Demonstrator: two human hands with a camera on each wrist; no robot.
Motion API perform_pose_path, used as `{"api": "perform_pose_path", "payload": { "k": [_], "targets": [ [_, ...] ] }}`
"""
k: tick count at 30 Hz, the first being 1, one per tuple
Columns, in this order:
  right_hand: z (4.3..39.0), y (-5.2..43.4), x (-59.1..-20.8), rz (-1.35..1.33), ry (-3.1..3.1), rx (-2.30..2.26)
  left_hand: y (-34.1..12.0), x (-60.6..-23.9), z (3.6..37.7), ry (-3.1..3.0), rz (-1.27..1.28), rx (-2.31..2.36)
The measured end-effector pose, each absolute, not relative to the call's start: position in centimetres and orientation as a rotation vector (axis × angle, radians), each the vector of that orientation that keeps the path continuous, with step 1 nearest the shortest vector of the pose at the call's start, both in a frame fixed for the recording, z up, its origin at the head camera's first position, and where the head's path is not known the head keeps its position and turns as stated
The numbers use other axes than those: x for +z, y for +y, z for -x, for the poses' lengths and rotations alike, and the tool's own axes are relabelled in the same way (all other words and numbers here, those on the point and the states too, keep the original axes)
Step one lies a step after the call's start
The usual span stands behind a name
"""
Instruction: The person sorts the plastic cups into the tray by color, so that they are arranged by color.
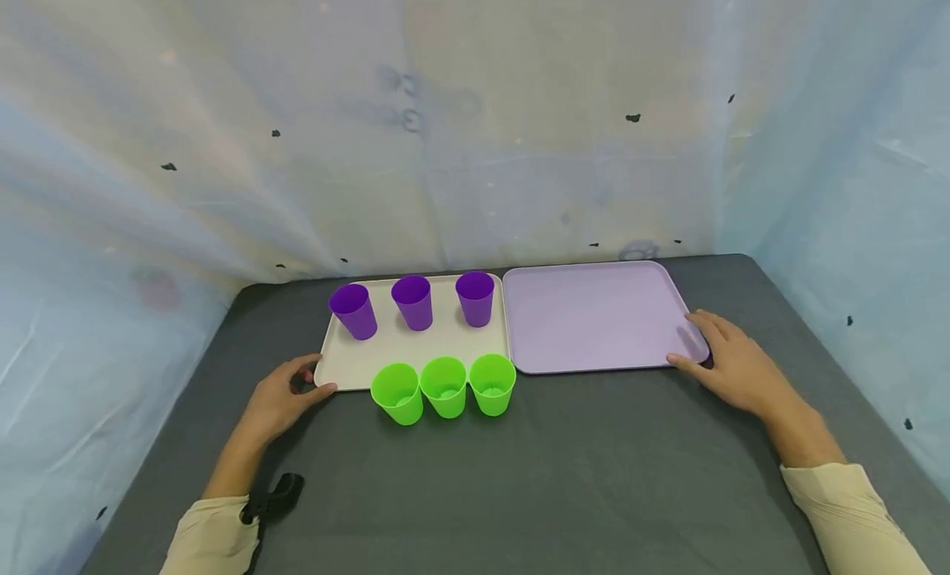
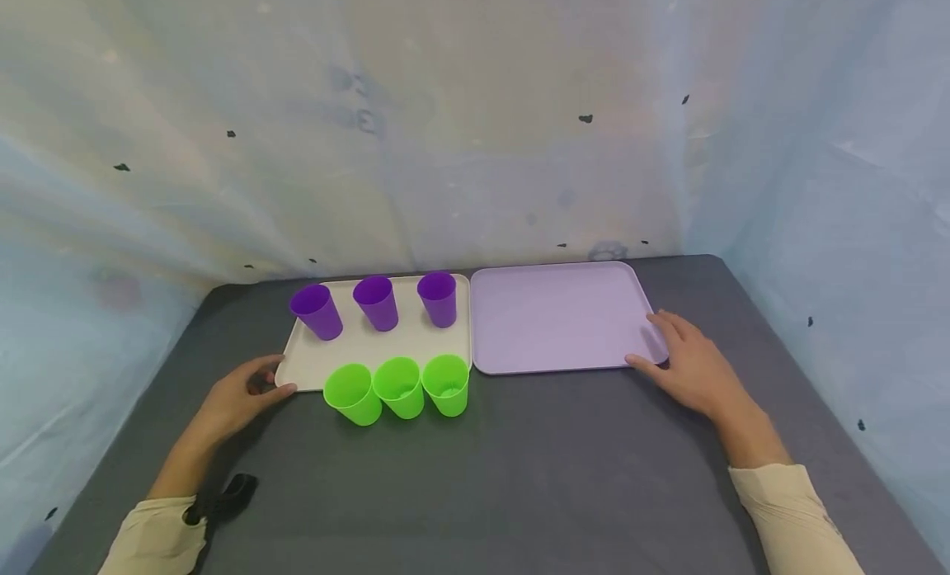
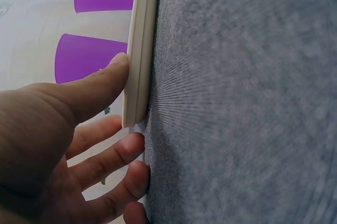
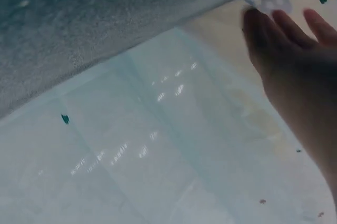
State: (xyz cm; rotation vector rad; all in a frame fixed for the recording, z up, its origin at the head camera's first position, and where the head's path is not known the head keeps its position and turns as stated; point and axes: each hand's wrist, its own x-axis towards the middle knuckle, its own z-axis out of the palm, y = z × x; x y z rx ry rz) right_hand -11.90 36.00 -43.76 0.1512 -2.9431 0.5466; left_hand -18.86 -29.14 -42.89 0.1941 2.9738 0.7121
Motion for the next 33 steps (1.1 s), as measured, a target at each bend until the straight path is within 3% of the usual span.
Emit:
{"api": "perform_pose_path", "payload": {
  "k": [13,19,25,33],
  "targets": [
    [11.1,35.6,-43.7,-0.135,-3.105,0.559,-28.6,-40.4,17.8,3.007,-0.158,0.741],
    [10.9,36.0,-43.6,-0.16,-3.099,0.569,-25.0,-38.5,16.3,3.067,-0.46,1.021],
    [10.6,36.2,-44.0,-0.172,-3.115,0.553,-22.3,-38.9,15.2,2.883,-0.758,1.19],
    [11.1,36.2,-43.9,-0.196,-3.102,0.536,-21.4,-39.3,14.5,2.725,-0.874,1.232]
  ]
}}
